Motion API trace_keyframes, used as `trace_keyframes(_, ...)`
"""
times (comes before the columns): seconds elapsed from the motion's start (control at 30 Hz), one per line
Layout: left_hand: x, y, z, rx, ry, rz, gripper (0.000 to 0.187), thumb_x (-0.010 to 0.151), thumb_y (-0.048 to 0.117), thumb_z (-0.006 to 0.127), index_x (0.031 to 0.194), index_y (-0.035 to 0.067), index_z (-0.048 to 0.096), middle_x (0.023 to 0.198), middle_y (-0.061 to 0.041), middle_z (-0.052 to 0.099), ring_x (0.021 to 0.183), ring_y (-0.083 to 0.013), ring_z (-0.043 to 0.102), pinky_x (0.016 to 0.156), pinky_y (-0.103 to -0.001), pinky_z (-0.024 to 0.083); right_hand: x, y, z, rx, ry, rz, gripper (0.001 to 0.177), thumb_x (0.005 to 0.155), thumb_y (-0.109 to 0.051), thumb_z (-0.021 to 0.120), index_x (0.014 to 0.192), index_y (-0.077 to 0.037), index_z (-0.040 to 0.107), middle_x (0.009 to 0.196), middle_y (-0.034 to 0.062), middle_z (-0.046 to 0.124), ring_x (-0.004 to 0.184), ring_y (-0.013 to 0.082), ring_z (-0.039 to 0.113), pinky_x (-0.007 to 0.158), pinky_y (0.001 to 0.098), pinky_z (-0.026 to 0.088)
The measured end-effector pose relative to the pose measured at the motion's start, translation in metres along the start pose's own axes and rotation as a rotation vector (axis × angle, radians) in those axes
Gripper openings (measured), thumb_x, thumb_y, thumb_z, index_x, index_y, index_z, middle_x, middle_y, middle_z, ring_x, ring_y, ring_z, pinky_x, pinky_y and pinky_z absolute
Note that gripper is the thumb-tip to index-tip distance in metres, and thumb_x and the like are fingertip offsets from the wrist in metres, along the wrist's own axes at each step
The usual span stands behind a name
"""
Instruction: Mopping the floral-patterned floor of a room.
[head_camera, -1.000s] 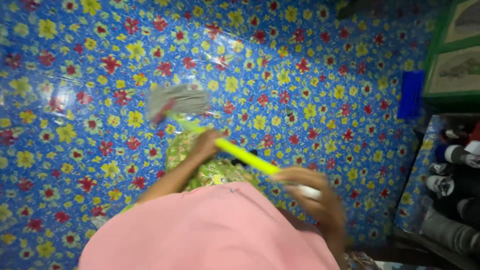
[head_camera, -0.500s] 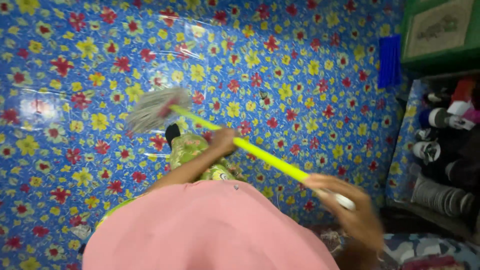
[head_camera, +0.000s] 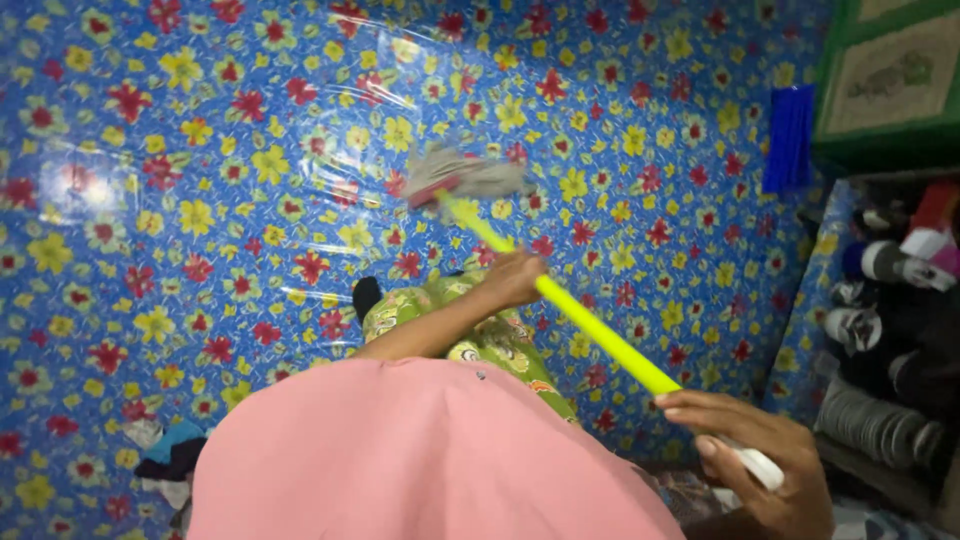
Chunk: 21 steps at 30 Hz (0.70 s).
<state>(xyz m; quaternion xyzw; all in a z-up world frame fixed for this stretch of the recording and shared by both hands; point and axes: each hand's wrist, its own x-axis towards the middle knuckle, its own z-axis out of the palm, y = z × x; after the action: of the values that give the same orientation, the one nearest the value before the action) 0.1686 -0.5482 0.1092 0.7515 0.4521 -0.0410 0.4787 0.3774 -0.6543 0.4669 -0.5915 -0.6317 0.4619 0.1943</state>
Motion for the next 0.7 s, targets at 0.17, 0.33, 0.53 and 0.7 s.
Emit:
trace_keyframes(0.17,-0.115,-0.153,0.005,-0.041,0.125,-0.412,0.015,0.084,0.038,0.076,0.088,0.025,0.072,0.083,-0.004,0.065,0.081,-0.0223,0.066,0.069,-0.038,0.059,0.089,0.027,0.082,0.068,-0.093,-0.469,0.035,0.097,-0.030,0.060,0.124,-0.008,0.064,0.121,0.0157,0.074,0.115,0.0312,0.075,0.103,0.0446,0.060)
trace_keyframes(0.33,-0.205,-0.271,0.017,-0.033,0.262,-0.696,0.009,0.091,0.015,0.077,0.087,0.012,0.069,0.084,-0.008,0.068,0.093,-0.0233,0.067,0.075,-0.035,0.066,0.134,0.062,0.204,0.308,-0.536,-0.199,0.033,0.098,-0.002,0.056,0.123,-0.016,0.073,0.135,0.0126,0.069,0.131,0.0292,0.061,0.118,0.0466,0.043)
trace_keyframes(0.53,-0.156,-0.275,0.049,-0.499,0.434,-0.726,0.050,0.091,0.043,0.063,0.113,-0.002,0.070,0.113,-0.027,0.067,0.120,-0.0499,0.060,0.100,-0.062,0.049,0.107,0.003,0.155,0.432,-0.433,-0.222,0.026,0.099,-0.003,0.057,0.116,-0.001,0.076,0.123,0.0244,0.074,0.117,0.0429,0.068,0.101,0.0588,0.049)
trace_keyframes(0.7,-0.110,-0.077,-0.050,-0.216,0.076,-0.389,0.020,0.099,0.012,0.065,0.079,0.015,0.063,0.069,0.001,0.060,0.061,-0.0079,0.064,0.049,-0.017,0.055,0.040,-0.064,0.072,-0.149,-0.146,-0.002,0.033,0.095,-0.019,0.056,0.111,-0.008,0.082,0.122,0.0070,0.082,0.122,0.0209,0.074,0.102,0.0370,0.056)
